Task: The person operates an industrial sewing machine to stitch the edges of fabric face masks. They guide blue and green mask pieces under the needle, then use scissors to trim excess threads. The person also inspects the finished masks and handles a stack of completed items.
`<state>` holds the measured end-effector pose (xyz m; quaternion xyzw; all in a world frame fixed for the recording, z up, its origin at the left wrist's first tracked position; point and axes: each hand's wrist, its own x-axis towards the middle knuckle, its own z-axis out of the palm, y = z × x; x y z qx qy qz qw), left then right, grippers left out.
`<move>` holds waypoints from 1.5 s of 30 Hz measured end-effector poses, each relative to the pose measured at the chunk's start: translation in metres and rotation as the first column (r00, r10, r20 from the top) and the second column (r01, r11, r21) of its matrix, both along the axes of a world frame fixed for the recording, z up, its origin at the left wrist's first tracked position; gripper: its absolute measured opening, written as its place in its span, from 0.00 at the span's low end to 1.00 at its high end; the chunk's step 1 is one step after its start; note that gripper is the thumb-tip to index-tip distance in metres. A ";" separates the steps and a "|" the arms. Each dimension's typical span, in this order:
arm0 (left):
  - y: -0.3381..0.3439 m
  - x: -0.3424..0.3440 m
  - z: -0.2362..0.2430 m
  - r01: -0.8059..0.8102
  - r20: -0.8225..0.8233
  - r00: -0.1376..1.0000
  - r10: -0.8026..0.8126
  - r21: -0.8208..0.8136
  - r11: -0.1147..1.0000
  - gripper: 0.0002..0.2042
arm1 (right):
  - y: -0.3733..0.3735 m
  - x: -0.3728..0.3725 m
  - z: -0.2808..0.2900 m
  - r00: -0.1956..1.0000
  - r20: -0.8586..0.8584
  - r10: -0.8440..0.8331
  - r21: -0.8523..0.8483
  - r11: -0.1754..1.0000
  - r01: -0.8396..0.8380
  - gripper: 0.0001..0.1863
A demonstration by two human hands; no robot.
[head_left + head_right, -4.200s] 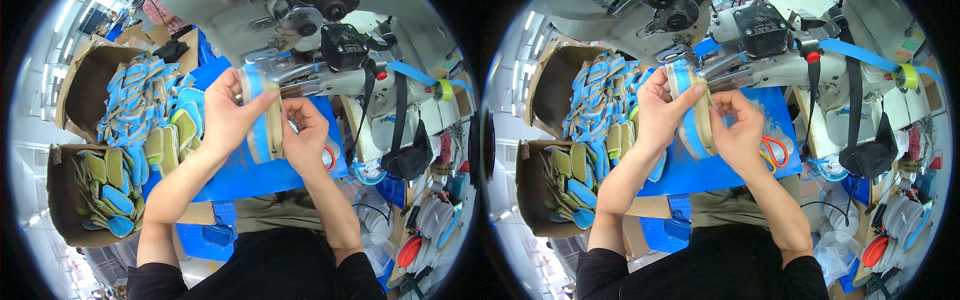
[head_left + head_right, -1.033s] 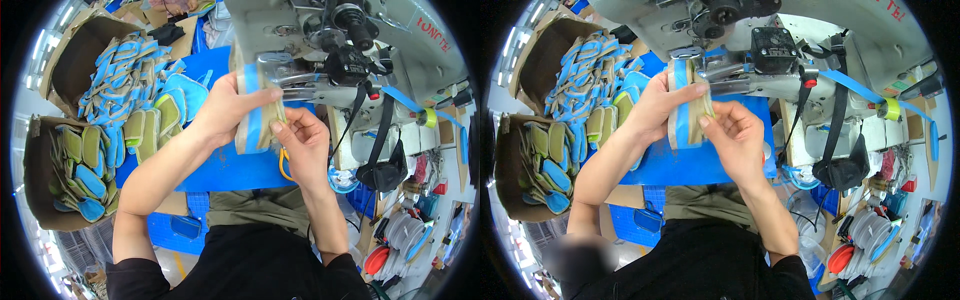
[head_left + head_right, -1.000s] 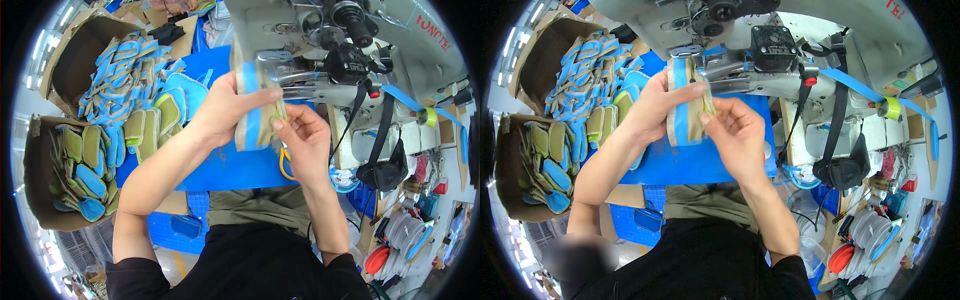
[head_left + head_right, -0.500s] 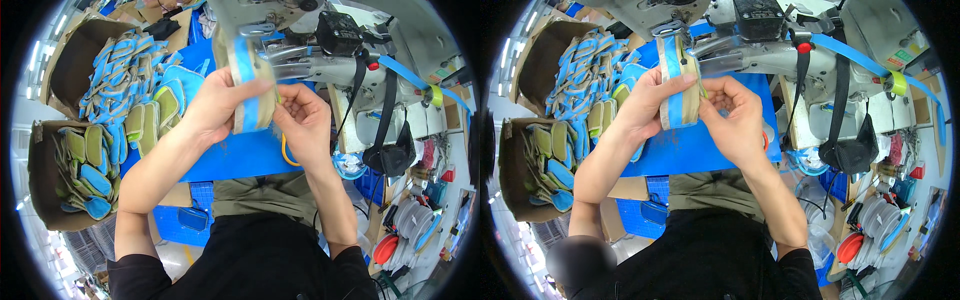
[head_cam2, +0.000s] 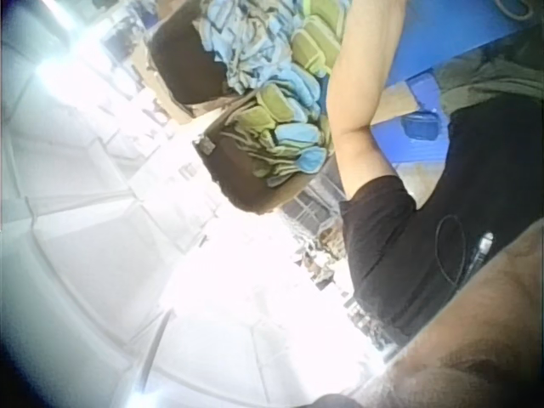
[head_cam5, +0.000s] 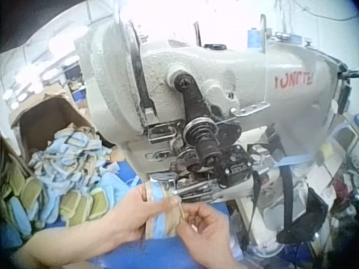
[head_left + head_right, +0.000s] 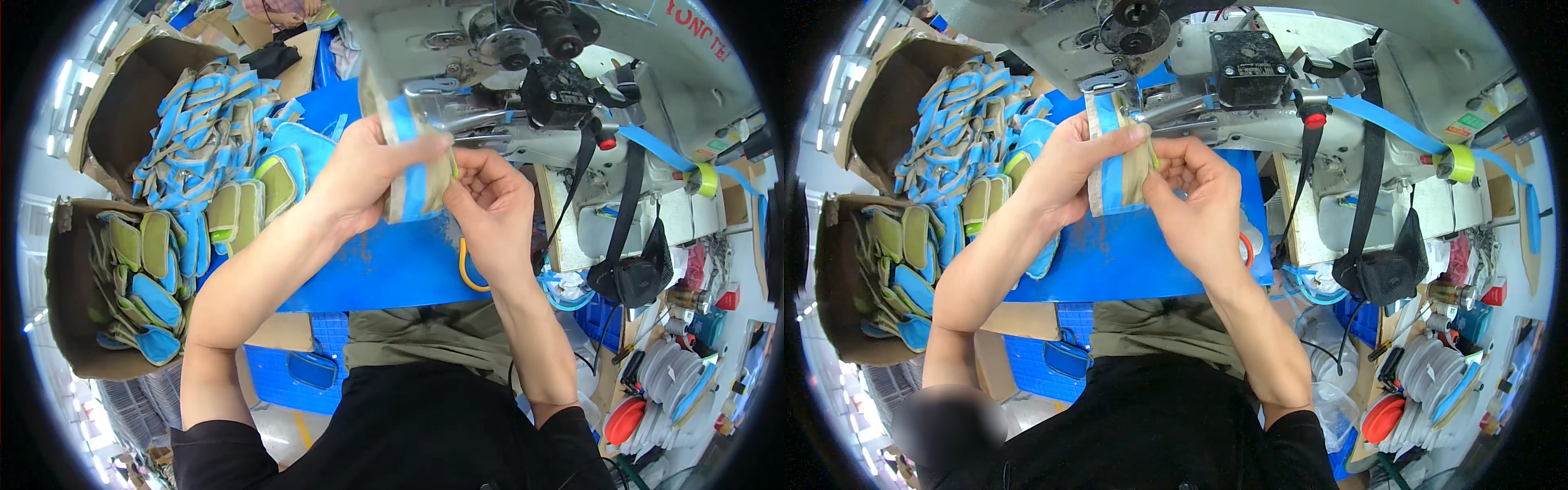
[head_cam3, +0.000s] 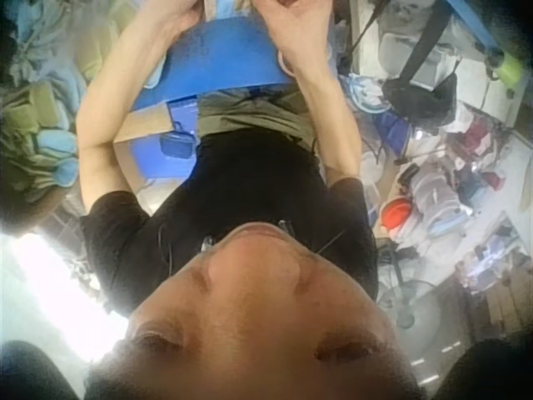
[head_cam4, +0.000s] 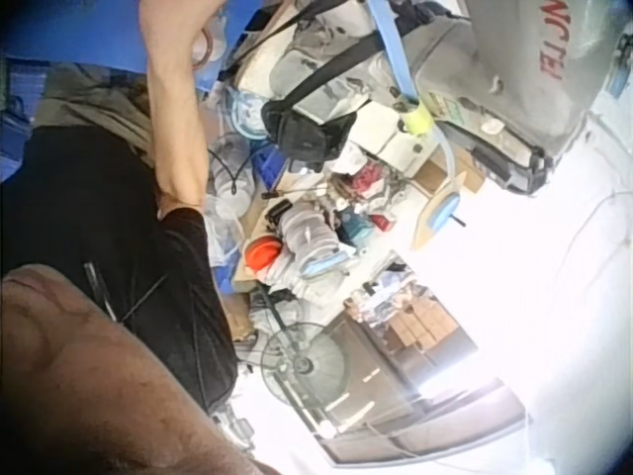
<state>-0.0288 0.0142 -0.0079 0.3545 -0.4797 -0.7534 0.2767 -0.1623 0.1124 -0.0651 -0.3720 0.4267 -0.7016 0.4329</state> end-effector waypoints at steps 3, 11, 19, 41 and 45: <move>0.001 0.005 0.000 -0.006 -0.018 1.000 0.007 0.061 0.998 0.15 | 0.001 0.003 0.002 0.999 0.038 -0.023 -0.016 1.000 0.023 0.12; 0.005 0.031 -0.018 0.138 -0.365 0.931 -0.012 0.322 0.937 0.23 | 0.027 0.013 0.004 0.989 -0.121 -0.086 0.005 0.996 0.088 0.12; 0.003 0.018 -0.045 -0.032 -0.280 0.960 0.010 -0.074 0.997 0.15 | 0.023 0.012 0.023 0.958 -0.268 0.102 0.218 0.975 -0.043 0.11; 0.028 0.023 -0.020 -0.049 0.046 0.996 0.071 -0.365 0.930 0.12 | 0.026 0.003 -0.001 0.978 -0.208 -0.012 0.029 0.999 0.019 0.08; 0.027 0.022 -0.010 -0.047 -0.053 0.998 0.037 -0.195 0.980 0.11 | 0.022 -0.003 -0.006 0.966 -0.225 -0.129 -0.027 0.992 0.126 0.09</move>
